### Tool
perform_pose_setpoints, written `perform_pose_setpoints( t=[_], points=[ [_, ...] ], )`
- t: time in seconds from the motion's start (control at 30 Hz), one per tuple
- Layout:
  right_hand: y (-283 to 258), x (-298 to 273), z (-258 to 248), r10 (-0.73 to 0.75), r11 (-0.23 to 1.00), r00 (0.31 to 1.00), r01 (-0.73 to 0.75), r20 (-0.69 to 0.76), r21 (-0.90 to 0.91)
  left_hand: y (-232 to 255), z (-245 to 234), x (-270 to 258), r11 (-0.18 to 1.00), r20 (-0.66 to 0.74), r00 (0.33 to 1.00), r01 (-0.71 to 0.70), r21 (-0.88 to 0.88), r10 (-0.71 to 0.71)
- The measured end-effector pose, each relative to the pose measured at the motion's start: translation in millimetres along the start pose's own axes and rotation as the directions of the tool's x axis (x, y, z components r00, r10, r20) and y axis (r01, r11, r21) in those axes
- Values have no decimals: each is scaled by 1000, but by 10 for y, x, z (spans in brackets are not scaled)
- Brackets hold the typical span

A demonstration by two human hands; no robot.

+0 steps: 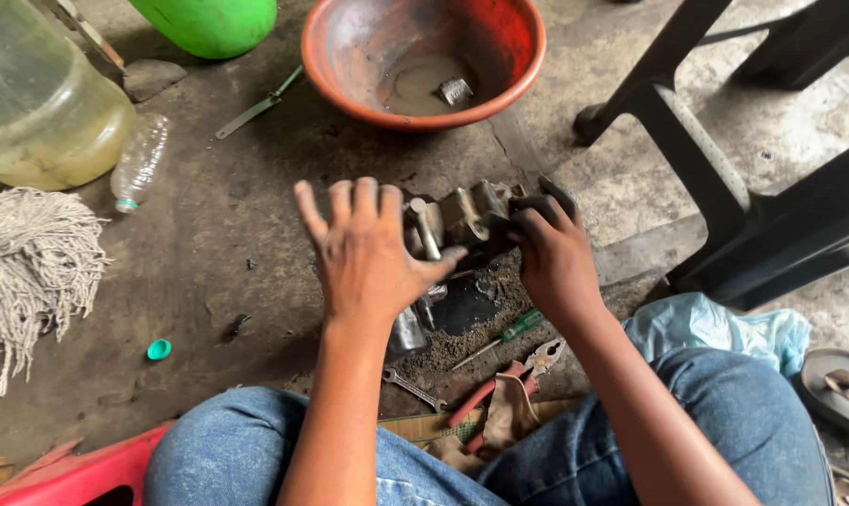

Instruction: The person scrubs a dirty mechanical part, likely a starter motor, with a wire brush while sitting on a stool. They rotate the part to clean various surfaces, including the internal components, and use a rag to wipe away debris.

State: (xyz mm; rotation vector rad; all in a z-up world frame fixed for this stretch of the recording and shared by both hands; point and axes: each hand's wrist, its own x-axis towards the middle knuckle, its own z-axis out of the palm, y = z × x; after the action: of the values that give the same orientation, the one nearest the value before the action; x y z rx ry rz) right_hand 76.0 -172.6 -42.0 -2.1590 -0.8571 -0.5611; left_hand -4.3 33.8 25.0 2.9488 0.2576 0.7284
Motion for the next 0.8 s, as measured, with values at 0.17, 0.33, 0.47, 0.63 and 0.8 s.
perform_pose_setpoints(
  t=[0.17, 0.33, 0.47, 0.63, 0.8],
  points=[
    [-50, 315, 63, -107, 991, 986, 117, 128, -69, -116, 39, -64, 924, -59, 922, 382, -16, -382],
    [-197, 497, 231, -197, 969, 971, 214, 136, -121, -403, 236, -31, 706, 228, 723, 688, -164, -652],
    [-333, 503, 386, -152, 966, 977, 178, 147, -188, -635, 547, 60, 562, 364, 648, 762, -322, -670],
    [-205, 503, 446, -21, 955, 996, 46, 87, -294, -770, 599, 78, 720, 329, 814, 578, -385, -478],
    [235, 438, 290, -1, 991, 999, 6, 37, -137, -755, 596, 98, 715, 240, 831, 555, -425, -502]
  ],
)
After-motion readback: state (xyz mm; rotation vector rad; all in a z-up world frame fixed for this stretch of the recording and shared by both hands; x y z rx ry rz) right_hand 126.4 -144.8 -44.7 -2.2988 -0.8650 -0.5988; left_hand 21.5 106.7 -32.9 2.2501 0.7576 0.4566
